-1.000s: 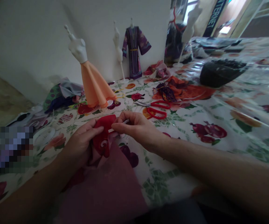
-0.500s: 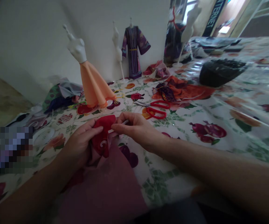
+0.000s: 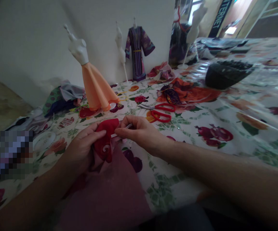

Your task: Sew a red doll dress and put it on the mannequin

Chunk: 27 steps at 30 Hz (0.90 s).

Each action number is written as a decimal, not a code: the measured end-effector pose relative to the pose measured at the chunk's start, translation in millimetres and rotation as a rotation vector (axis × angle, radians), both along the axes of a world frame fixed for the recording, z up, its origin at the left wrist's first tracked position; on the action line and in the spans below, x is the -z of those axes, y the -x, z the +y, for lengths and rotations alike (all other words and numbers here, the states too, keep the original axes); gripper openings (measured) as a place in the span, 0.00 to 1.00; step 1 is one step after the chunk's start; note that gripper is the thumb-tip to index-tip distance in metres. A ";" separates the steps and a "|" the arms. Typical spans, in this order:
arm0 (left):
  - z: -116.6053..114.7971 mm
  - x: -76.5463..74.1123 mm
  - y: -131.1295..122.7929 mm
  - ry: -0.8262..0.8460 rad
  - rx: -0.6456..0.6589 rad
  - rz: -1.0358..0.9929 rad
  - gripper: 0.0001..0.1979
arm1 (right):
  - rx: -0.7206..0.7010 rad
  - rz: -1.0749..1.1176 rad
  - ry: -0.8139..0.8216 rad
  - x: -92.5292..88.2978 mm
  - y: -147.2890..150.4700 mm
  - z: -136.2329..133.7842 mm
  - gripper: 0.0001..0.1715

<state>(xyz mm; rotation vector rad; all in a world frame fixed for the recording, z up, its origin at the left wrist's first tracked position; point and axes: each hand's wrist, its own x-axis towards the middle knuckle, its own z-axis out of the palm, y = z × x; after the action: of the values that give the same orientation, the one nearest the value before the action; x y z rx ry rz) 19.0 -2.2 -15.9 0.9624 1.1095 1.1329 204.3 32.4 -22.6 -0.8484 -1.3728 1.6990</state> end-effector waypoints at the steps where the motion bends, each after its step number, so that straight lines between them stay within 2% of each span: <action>1: -0.2 0.1 0.2 0.003 0.000 -0.004 0.08 | 0.000 0.003 0.003 0.5 0.0 0.2 0.15; 8: -0.7 0.7 1.6 -0.051 0.058 0.029 0.10 | -0.028 0.034 0.002 2.5 0.4 1.5 0.15; 11: -1.0 0.4 2.3 -0.054 0.061 0.068 0.15 | -0.024 0.027 -0.004 2.6 0.7 1.6 0.16; 15: -1.2 -0.9 1.7 -0.041 0.071 0.024 0.20 | -0.025 0.020 0.002 2.9 0.9 1.4 0.15; 27: -1.9 -2.7 1.5 -0.037 0.062 0.042 0.23 | -0.016 0.067 0.019 2.9 1.1 2.0 0.16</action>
<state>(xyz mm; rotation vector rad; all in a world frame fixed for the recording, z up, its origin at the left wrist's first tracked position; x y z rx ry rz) 17.5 -4.1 -13.2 1.0474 1.0883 1.0905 203.2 34.4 -25.5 -0.7858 -1.3240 1.7398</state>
